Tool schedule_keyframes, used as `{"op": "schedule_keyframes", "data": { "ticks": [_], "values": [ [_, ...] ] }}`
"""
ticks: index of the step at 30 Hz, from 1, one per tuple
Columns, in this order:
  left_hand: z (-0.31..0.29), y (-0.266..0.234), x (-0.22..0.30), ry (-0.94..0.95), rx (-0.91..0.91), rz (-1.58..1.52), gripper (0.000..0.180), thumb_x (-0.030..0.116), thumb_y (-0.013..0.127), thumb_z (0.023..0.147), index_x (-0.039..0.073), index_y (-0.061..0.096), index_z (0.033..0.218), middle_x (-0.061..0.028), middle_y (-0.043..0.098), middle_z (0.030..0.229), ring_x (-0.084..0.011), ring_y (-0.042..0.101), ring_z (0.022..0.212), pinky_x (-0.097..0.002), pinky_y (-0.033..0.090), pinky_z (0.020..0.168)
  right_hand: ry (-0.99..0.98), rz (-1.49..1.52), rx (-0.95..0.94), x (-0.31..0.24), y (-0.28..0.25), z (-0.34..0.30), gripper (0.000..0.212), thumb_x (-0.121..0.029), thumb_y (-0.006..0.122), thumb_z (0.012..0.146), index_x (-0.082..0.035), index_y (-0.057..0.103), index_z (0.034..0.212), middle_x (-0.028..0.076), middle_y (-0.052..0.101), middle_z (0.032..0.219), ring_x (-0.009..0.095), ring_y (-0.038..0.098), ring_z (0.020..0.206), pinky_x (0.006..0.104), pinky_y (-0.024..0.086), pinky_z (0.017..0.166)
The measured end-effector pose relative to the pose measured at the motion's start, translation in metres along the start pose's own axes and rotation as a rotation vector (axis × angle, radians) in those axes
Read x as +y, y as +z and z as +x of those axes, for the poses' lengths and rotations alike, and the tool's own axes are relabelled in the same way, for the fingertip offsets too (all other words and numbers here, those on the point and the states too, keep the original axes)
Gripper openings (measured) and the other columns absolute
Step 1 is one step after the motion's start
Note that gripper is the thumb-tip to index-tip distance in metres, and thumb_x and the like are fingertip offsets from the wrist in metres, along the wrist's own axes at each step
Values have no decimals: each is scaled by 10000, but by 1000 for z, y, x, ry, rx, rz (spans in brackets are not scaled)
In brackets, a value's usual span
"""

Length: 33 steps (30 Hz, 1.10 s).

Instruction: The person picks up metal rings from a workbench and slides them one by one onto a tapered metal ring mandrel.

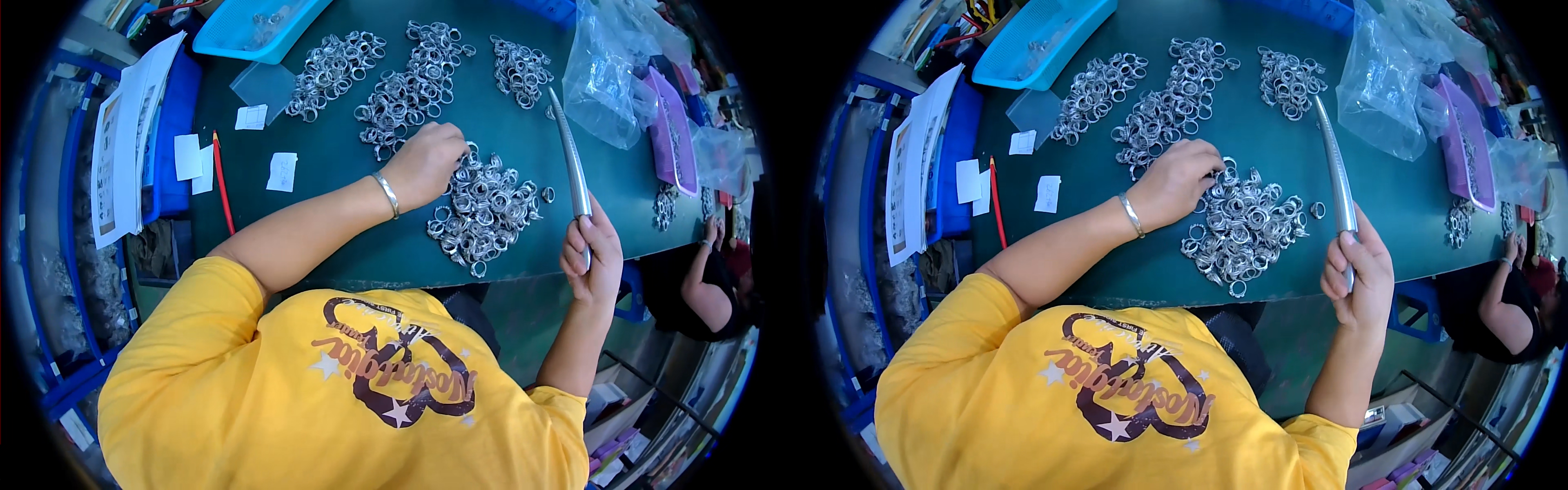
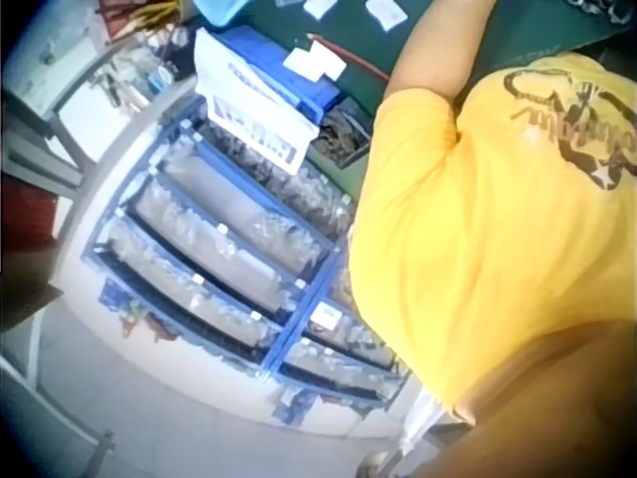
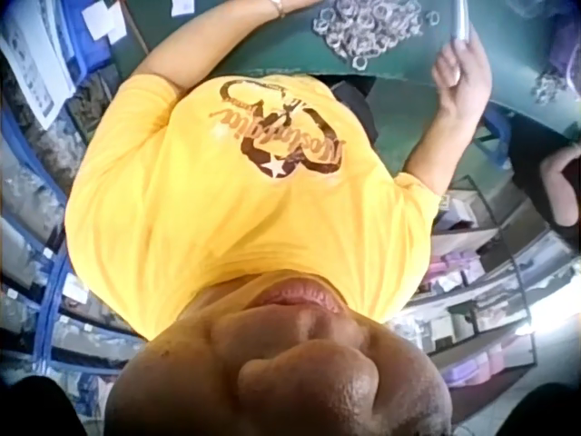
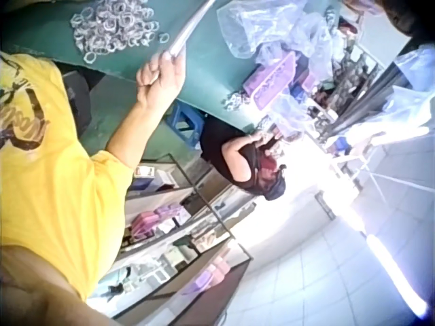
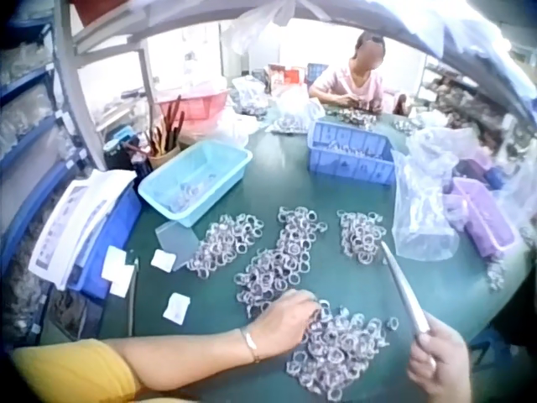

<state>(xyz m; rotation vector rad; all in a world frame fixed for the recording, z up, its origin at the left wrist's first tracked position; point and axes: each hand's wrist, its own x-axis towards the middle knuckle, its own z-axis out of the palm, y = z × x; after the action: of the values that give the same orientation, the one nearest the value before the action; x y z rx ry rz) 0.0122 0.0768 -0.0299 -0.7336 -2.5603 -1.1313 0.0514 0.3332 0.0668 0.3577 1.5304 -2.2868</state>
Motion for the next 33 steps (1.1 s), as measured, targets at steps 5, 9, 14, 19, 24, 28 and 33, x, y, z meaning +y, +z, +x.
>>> {"op": "schedule_keyframes", "data": {
  "ticks": [5,9,14,19,24,28,33],
  "values": [
    [-17,-13,7,-184,-65,-141,156,33,656,728,16,591,869,-102,560,800,-238,581,737,-322,468,662,-43,-47,-18,19,0,-17,530,-62,467,865,19,272,1351,30,425,586,50,351,367,163,283,325],
    [-34,-28,17,-226,-145,-185,132,40,649,738,15,596,857,-99,560,774,-231,582,705,-313,468,638,-57,-71,-32,26,2,-24,552,-53,479,854,27,261,1355,30,419,574,58,349,363,166,289,328],
    [-18,-20,17,-74,-9,-125,99,-18,569,764,21,582,853,-120,548,866,-287,560,815,-335,462,713,-80,-81,-37,34,5,-26,556,-37,476,844,31,263,1353,34,423,570,60,344,361,165,280,331],
    [9,2,-7,21,5,43,159,-6,588,752,16,593,909,-119,545,902,-290,560,837,-345,461,736,-94,-114,-39,36,16,-30,566,-15,472,831,41,259,1352,33,423,567,57,340,363,163,276,334],
    [-1,-7,-3,-147,-31,-77,136,72,639,758,21,615,882,-103,576,826,-233,594,724,-305,482,677,-115,-148,-38,42,12,-37,572,-8,472,828,55,250,1351,26,412,559,50,334,370,158,280,338],
    [-19,-32,12,-508,-223,-464,154,89,624,804,22,623,942,-57,617,834,-100,586,750,-248,484,675,-96,-160,-53,49,10,-38,578,-8,480,825,56,249,1351,15,419,565,42,333,375,154,286,344],
    [-50,-45,12,-864,-47,-1318,124,69,561,861,10,594,965,-76,605,911,-118,587,788,-227,493,701,-13,-362,-182,57,12,-44,578,-24,519,806,45,306,1338,17,523,663,18,391,411,150,290,362]
  ]
}}
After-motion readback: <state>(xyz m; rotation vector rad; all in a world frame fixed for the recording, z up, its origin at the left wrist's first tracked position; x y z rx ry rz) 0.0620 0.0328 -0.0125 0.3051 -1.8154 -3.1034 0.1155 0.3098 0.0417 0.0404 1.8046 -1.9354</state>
